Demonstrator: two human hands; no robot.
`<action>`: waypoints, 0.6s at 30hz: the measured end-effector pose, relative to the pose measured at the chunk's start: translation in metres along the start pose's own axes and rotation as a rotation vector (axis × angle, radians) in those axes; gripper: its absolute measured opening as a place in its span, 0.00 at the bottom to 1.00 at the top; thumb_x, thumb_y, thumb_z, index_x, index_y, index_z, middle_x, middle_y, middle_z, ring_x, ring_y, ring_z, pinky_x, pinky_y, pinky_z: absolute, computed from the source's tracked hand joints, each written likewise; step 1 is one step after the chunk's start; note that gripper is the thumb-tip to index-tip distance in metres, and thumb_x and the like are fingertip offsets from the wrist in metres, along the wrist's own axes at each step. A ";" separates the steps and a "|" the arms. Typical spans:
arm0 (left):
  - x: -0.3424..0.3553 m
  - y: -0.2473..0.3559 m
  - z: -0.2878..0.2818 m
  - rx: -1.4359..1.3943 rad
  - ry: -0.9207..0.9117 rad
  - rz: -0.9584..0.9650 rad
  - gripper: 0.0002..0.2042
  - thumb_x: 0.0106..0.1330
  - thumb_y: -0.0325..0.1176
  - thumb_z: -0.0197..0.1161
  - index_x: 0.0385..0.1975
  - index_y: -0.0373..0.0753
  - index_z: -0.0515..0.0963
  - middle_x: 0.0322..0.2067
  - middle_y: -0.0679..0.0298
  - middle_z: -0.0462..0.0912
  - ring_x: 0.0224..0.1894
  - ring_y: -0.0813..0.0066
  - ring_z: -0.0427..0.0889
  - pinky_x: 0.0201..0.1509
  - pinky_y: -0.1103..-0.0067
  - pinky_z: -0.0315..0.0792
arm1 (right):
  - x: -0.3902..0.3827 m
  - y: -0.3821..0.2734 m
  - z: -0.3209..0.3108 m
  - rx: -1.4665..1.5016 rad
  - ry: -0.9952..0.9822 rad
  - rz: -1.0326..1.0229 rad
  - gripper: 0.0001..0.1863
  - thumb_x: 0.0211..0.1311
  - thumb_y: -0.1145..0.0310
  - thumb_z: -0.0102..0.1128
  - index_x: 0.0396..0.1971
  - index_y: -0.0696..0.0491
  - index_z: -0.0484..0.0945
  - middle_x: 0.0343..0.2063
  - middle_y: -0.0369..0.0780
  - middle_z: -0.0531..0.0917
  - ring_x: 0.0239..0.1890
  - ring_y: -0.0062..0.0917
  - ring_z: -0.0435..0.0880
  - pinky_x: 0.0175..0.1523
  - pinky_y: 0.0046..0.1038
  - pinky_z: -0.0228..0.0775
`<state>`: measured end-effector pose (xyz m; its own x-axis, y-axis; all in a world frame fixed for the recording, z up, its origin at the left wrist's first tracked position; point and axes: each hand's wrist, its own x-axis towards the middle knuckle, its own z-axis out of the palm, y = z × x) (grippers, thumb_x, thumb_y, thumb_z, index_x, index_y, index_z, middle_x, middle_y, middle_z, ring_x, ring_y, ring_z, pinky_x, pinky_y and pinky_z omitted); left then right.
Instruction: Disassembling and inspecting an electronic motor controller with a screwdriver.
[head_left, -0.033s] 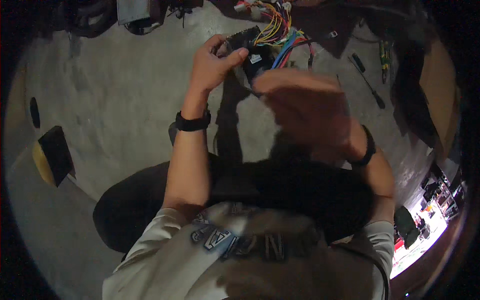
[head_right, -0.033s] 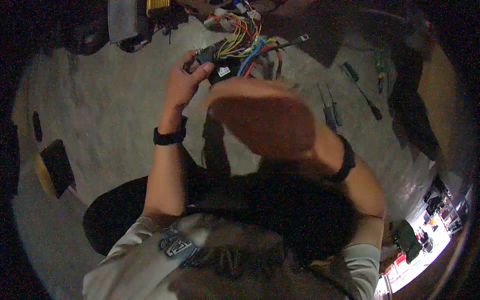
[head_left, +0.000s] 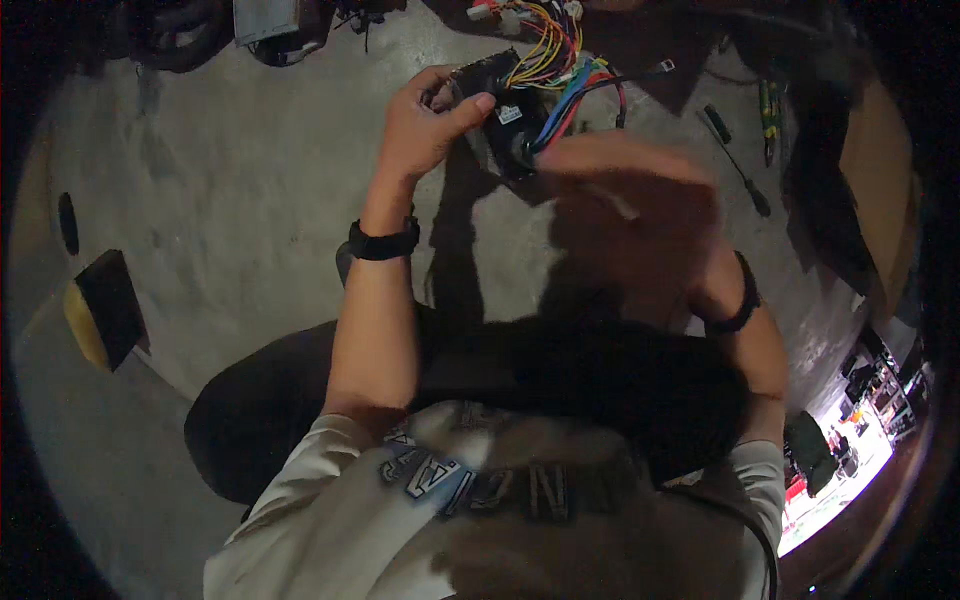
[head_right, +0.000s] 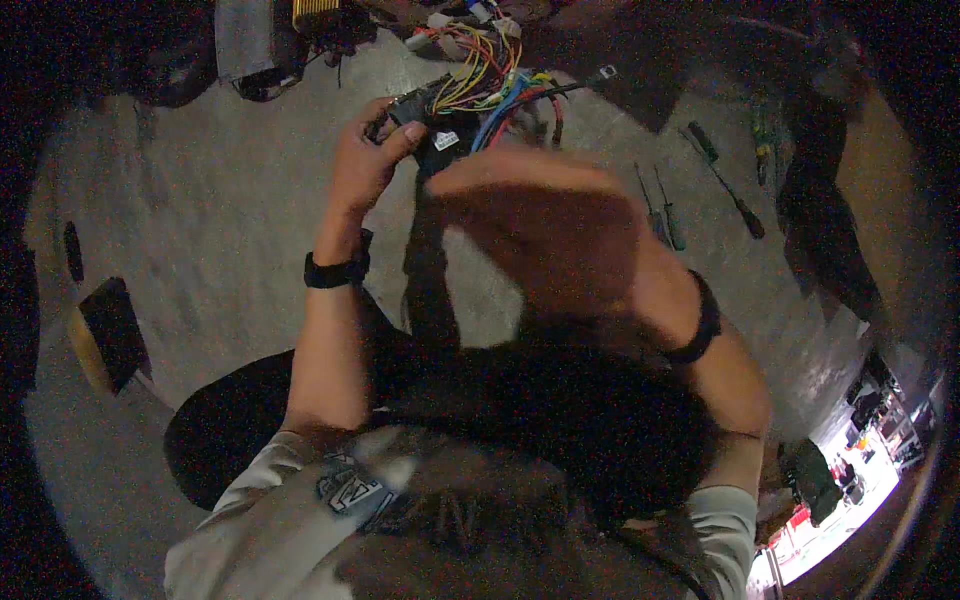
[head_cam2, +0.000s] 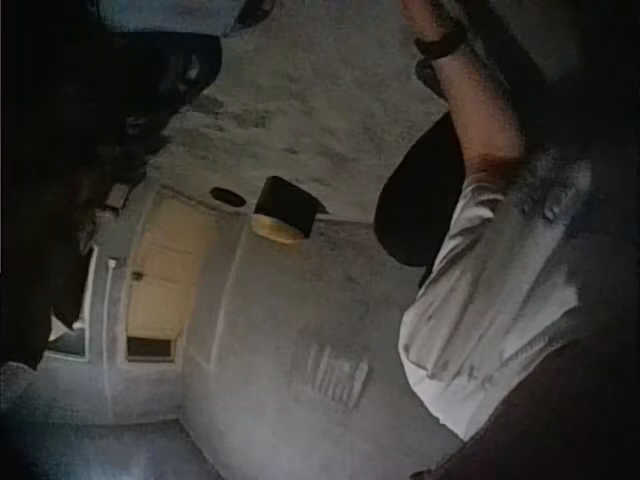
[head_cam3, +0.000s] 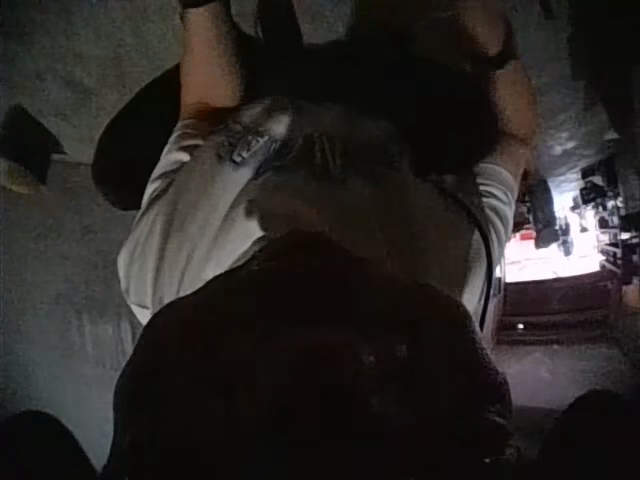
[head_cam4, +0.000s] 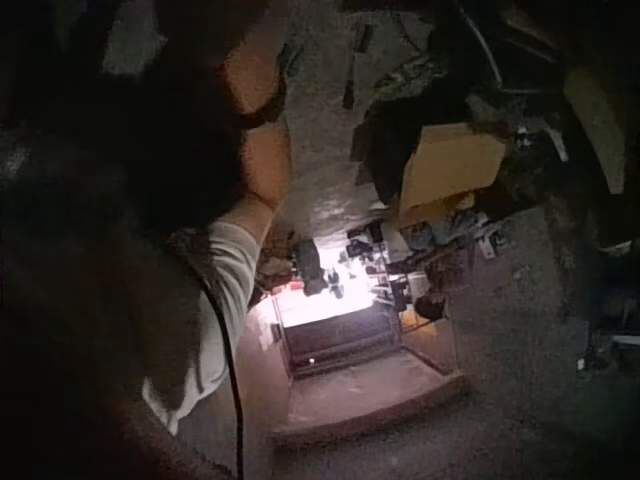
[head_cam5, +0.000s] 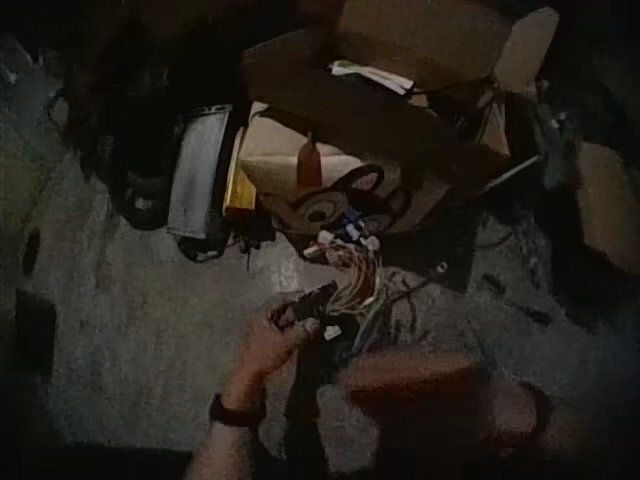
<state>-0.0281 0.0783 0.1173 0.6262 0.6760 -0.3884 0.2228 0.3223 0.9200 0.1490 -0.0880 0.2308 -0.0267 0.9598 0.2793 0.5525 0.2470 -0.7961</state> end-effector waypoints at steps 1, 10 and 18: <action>-0.002 -0.002 -0.009 0.031 0.012 0.059 0.23 0.62 0.33 0.77 0.53 0.28 0.78 0.41 0.63 0.87 0.42 0.80 0.84 0.47 0.81 0.78 | 0.004 -0.006 -0.011 0.052 0.044 0.069 0.13 0.68 0.71 0.65 0.51 0.56 0.84 0.44 0.42 0.88 0.42 0.26 0.88 0.49 0.27 0.79; -0.016 0.009 -0.019 0.133 0.040 0.046 0.26 0.62 0.42 0.76 0.54 0.32 0.79 0.34 0.69 0.82 0.35 0.83 0.76 0.40 0.82 0.69 | -0.170 0.154 -0.046 -0.462 0.395 0.820 0.17 0.69 0.61 0.64 0.49 0.58 0.85 0.45 0.49 0.88 0.45 0.39 0.88 0.53 0.35 0.78; -0.015 -0.002 -0.039 -0.015 0.026 0.055 0.26 0.61 0.40 0.77 0.54 0.31 0.79 0.36 0.69 0.84 0.35 0.83 0.80 0.40 0.84 0.73 | -0.263 0.188 -0.021 -0.765 0.154 1.054 0.25 0.69 0.52 0.64 0.54 0.57 0.82 0.49 0.54 0.84 0.55 0.50 0.82 0.60 0.45 0.73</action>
<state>-0.0668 0.0932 0.1191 0.6174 0.7101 -0.3385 0.1772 0.2937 0.9393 0.2770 -0.2968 0.0186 0.7723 0.6069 -0.1875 0.5809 -0.7942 -0.1781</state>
